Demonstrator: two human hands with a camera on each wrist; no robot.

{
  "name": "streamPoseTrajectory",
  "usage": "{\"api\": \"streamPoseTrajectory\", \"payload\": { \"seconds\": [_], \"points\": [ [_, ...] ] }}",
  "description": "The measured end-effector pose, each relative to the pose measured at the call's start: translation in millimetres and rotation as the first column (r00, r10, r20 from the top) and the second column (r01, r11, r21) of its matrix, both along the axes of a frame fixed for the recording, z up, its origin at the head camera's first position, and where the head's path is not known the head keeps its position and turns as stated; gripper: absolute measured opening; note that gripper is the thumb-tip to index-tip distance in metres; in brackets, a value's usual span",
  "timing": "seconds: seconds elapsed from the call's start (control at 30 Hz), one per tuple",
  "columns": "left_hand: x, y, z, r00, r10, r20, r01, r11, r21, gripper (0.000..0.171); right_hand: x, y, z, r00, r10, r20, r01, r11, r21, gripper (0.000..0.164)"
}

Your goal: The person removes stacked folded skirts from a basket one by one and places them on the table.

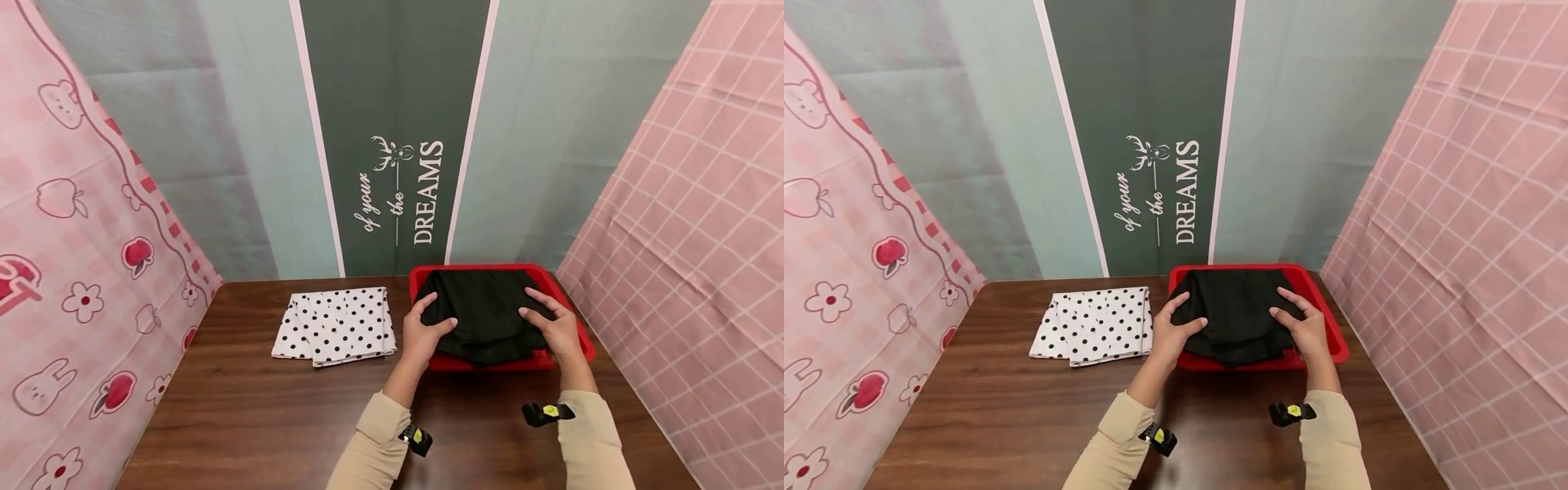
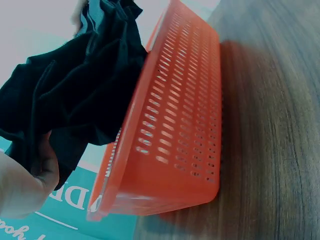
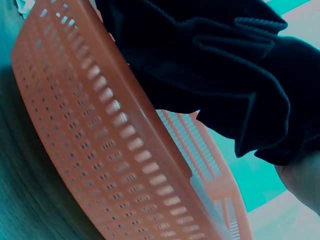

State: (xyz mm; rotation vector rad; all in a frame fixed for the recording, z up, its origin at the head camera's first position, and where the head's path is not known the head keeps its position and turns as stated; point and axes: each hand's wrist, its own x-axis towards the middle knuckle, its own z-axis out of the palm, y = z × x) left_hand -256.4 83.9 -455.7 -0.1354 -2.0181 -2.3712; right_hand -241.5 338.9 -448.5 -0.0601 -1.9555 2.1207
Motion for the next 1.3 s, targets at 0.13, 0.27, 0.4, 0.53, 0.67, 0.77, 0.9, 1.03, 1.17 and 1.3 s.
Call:
{"api": "streamPoseTrajectory", "payload": {
  "seconds": [0.13, 0.27, 0.4, 0.53, 0.67, 0.77, 0.9, 1.03, 1.17, 1.3],
  "points": [
    [6.8, -10.7, 4.2, 1.000, 0.004, 0.007, -0.004, 1.000, 0.008, 0.059, 5.4, -14.1, 0.1, 1.000, -0.012, -0.017, 0.011, 1.000, -0.025, 0.048],
    [12.7, -22.6, 9.3, 1.000, 0.005, 0.020, -0.006, 1.000, 0.031, 0.060, 11.3, -27.7, 0.9, 1.000, -0.020, 0.000, 0.020, 0.998, -0.058, 0.047],
    [22.5, -36.3, 21.5, 1.000, 0.006, 0.007, -0.006, 0.999, 0.034, 0.062, 17.1, -41.1, 4.7, 1.000, -0.017, 0.000, 0.017, 0.996, -0.088, 0.046],
    [29.7, -50.2, 27.0, 1.000, 0.003, 0.009, -0.004, 0.999, 0.052, 0.066, 22.5, -53.2, 7.6, 0.998, 0.023, -0.053, -0.029, 0.993, -0.116, 0.042],
    [31.5, -63.1, 24.4, 0.999, 0.032, -0.008, -0.032, 0.997, 0.069, 0.067, 26.3, -65.0, 9.5, 0.984, 0.101, -0.145, -0.124, 0.979, -0.160, 0.038],
    [37.5, -73.7, 26.8, 0.998, 0.055, -0.016, -0.054, 0.996, 0.064, 0.065, 29.4, -73.8, 9.1, 0.968, 0.156, -0.197, -0.193, 0.964, -0.184, 0.039],
    [49.0, -86.9, 29.2, 0.997, 0.074, 0.001, -0.074, 0.996, 0.051, 0.065, 34.3, -84.3, 6.1, 0.950, 0.212, -0.230, -0.258, 0.946, -0.196, 0.042],
    [58.0, -97.6, 29.1, 0.996, 0.093, 0.011, -0.093, 0.995, 0.046, 0.066, 38.2, -95.0, 3.7, 0.944, 0.239, -0.229, -0.281, 0.944, -0.175, 0.044],
    [63.4, -107.6, 27.1, 0.994, 0.109, 0.010, -0.109, 0.992, 0.070, 0.066, 40.4, -106.1, 3.1, 0.943, 0.247, -0.222, -0.281, 0.950, -0.139, 0.046],
    [70.1, -118.4, 26.8, 0.992, 0.128, 0.006, -0.128, 0.987, 0.095, 0.067, 43.5, -116.7, 3.1, 0.942, 0.256, -0.217, -0.283, 0.953, -0.106, 0.045]
  ]
}}
